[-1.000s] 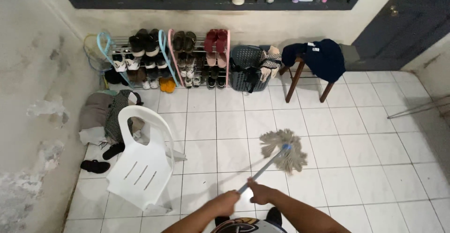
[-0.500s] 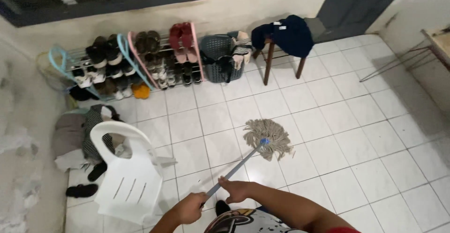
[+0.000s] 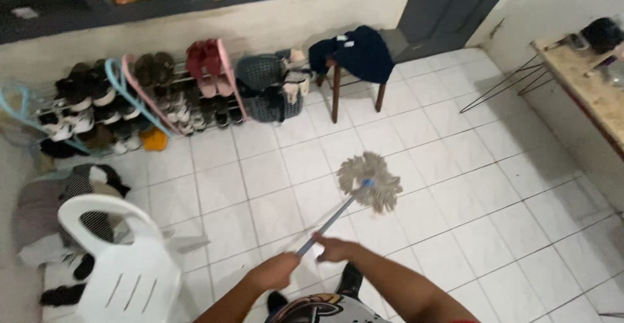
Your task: The person mops a tiled floor using a string mop, moving back and forth across the room and around furniture. The person navigates around a white plastic chair, a shoe rack, and a wooden table while cleaning the floor surface.
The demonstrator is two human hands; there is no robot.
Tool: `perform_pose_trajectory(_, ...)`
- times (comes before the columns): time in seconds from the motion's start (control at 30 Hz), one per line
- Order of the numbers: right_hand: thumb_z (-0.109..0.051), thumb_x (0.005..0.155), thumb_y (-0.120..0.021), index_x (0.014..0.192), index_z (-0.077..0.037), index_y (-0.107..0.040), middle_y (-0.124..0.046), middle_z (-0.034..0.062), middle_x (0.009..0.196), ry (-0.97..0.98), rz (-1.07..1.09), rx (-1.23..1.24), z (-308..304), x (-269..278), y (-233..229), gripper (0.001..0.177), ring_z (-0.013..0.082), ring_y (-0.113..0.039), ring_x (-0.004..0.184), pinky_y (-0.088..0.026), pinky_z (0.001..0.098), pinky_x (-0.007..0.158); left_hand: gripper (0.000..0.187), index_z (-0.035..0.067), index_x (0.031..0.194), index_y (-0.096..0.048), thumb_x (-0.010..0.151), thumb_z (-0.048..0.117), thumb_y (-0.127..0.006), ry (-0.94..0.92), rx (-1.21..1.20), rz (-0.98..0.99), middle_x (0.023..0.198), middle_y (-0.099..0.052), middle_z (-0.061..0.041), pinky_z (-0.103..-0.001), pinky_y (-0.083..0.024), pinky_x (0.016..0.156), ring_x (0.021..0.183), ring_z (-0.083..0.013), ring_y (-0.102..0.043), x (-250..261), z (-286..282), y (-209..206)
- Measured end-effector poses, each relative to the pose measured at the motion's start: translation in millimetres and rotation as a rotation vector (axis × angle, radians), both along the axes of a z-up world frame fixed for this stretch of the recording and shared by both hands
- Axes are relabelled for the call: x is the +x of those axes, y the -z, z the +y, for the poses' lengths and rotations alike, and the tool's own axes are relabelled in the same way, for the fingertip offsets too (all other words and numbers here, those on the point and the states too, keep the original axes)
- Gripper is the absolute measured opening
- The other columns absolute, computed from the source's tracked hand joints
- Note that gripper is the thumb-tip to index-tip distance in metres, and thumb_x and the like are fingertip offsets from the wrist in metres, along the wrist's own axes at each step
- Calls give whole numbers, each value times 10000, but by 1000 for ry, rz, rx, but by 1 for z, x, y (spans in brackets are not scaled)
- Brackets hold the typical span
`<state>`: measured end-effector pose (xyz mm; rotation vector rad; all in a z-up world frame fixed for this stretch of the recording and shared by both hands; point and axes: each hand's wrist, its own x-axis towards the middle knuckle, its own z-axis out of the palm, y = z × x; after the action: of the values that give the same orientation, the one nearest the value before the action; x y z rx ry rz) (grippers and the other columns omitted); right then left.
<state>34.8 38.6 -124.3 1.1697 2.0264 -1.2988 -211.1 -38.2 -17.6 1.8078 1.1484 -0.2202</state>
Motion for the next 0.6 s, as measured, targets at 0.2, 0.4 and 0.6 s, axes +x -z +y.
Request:
perform_pose_trajectory(0.2,-420,898,-537,1642,-89,-34,2,92,1742,-203,121,-27,0,19,-95,957,333,-259,1526,-297,436,1217,324,108,1095,-611,865,-76,-475,-2,-25,136,1090,-666,-46,-387,-562,823,930,-244,-674,20,1,-77)
perform_pose_trajectory(0.4,-272,968,-589,1639,-135,-36,5,53,1739,-22,1,-26,50,113,-65,880,301,-206,1557,-248,497,1271,386,78,1334,-531,977,-44,-448,-67,-120,173,1149,-640,-82,-320,-567,831,921,-185,-608,137,56,-34)
perform_pose_trajectory(0.6,-405,1002,-588,1620,-41,-160,-195,136,1696,36,-279,42,90,210,-4,835,316,-315,1524,-325,483,1244,336,-51,1209,-552,898,-147,-466,65,100,48,1181,-561,-199,-438,-549,905,951,-313,-612,242,105,30)
